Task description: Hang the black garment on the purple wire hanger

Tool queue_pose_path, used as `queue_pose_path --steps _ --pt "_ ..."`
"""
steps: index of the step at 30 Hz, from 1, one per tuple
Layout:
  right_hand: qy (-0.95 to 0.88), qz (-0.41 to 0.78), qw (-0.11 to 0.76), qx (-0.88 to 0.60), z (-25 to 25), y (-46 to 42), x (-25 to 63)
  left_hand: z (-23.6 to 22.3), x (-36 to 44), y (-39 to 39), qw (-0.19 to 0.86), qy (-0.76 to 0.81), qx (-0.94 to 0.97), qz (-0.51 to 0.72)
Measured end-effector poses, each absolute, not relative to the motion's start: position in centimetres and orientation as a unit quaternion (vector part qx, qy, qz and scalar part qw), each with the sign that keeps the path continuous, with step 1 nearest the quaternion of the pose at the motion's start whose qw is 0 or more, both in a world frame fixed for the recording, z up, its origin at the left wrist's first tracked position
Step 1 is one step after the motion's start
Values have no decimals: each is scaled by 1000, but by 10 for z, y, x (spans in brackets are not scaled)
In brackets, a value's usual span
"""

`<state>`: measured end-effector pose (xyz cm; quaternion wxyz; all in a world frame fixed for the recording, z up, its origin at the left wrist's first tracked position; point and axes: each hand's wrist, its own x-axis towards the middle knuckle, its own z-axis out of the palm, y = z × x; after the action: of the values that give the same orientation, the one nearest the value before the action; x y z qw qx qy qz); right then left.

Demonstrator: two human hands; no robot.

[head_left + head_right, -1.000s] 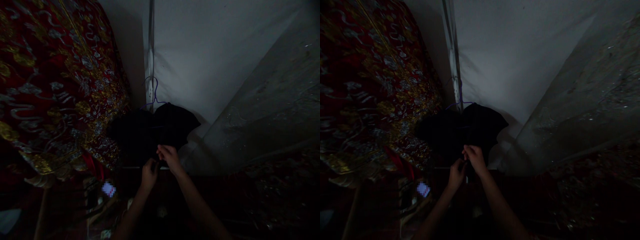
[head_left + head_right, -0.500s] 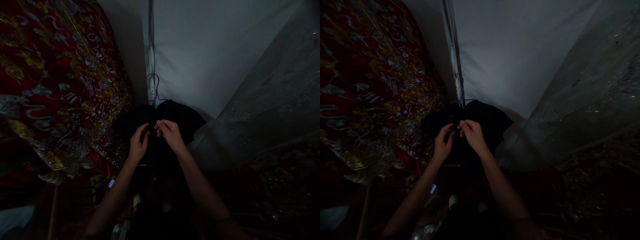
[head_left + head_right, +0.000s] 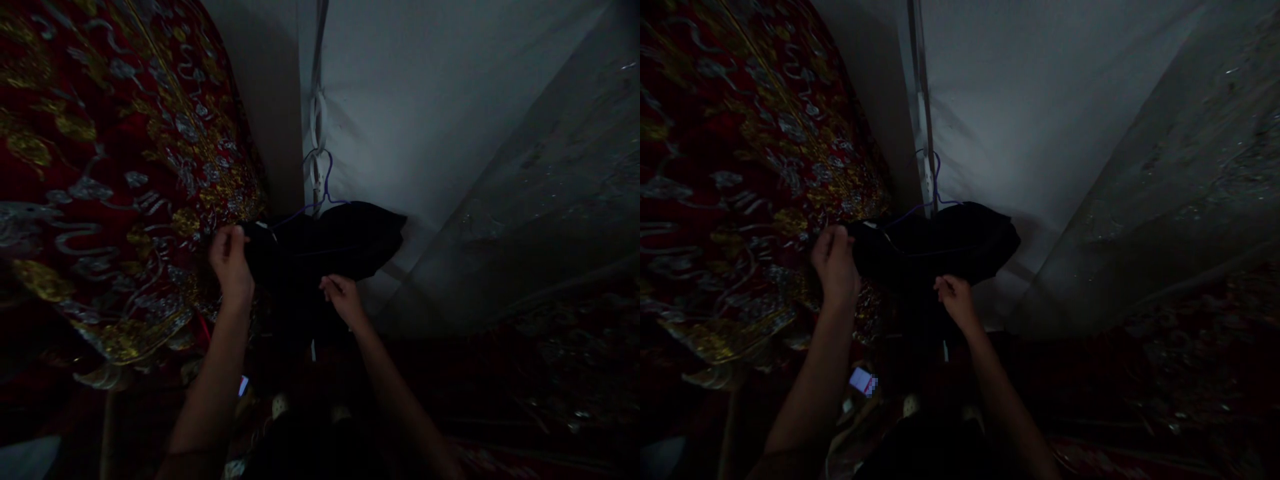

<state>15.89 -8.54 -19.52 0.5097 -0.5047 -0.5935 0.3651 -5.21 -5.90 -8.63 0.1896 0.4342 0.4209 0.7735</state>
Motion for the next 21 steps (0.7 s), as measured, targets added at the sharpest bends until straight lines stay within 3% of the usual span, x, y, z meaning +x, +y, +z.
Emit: queue_pose_path --steps 2,4,6,8,10,12,14,16,21 --pt "-584 397 508 -493 -203 -104 162 -113 -71 -57 335 407 269 806" --pt "-578 422 508 -480 -204 -122 168 -146 -80 -59 413 422 178 788" --pt "-562 438 515 -476 -204 -133 177 -171 -80 -66 366 462 194 785" --pt "-533 449 529 -484 -205 -138 188 -179 -77 -74 243 496 298 779" --pt "-502 457 543 -494 -207 -137 200 -172 -73 -79 146 498 432 737" --pt "-488 464 547 -497 -209 -134 208 -156 -71 -77 133 479 526 690" --pt "-500 472 534 -492 -209 -132 210 -144 -69 -68 171 474 522 688" --pt "-529 485 509 -476 -206 -131 204 -144 -66 -57 239 475 403 745" --pt "-585 514 464 -423 -200 -135 183 -187 -52 -54 477 439 95 756"
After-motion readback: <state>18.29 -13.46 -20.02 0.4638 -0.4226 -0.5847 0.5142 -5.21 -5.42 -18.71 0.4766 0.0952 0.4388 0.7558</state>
